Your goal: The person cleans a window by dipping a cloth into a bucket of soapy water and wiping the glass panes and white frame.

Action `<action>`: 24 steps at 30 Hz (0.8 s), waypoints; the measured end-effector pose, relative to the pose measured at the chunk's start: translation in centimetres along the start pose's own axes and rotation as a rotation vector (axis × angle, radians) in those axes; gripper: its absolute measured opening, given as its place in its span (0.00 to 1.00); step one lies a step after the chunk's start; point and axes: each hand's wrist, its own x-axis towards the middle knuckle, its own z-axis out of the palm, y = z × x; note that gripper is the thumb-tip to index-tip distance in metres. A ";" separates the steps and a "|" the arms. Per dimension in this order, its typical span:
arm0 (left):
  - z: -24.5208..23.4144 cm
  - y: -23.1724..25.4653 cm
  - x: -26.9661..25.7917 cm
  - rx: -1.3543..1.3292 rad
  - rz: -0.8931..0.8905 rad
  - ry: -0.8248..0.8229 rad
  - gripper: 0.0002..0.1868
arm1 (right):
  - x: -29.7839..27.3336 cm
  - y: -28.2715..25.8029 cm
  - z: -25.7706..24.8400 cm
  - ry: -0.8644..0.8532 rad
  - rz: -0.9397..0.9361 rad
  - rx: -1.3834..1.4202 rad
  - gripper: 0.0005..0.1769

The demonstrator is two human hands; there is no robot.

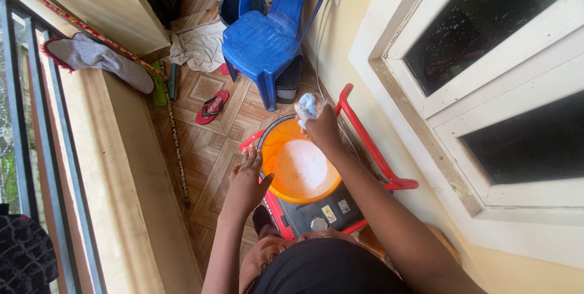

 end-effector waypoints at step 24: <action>7.2 -0.7 7.0 0.046 0.208 -0.057 0.42 | 0.2 -6.2 -21.8 0.366 0.180 0.002 0.18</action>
